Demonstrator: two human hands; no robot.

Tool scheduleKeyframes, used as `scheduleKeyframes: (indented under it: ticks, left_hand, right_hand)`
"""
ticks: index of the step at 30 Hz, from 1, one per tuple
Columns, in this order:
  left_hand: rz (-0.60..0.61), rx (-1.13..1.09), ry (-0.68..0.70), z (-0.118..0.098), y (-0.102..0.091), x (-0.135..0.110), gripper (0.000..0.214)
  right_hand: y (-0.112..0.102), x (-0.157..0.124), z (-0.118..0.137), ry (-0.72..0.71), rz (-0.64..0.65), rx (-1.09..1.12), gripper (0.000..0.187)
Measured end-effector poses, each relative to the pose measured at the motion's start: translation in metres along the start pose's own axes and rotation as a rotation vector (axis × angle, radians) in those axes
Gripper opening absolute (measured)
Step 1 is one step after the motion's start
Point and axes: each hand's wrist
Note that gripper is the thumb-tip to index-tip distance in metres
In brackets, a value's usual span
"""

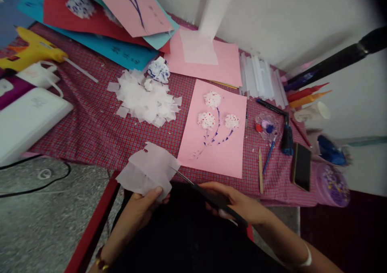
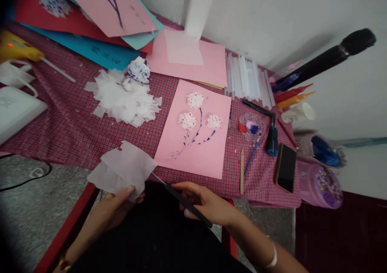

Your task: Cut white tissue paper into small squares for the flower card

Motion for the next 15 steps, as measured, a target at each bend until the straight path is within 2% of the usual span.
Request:
scheduleKeyframes:
  ticks: [6,15]
  left_hand:
    - [-0.059,-0.165,0.162,-0.007,-0.001,-0.004,0.053]
    - [-0.020,-0.155,0.277,-0.010,0.003,-0.002,0.065]
  right_hand:
    - [0.011,0.011,-0.002,-0.017,-0.034,-0.062,0.065]
    - [0.016,0.019,-0.004,-0.008,-0.065,-0.073,0.065]
Point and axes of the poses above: each hand's wrist, its own x-axis towards the middle knuckle, its own y-axis out of the palm, z = x × y, and after that the axes turned 5 degrees about y, right-handed
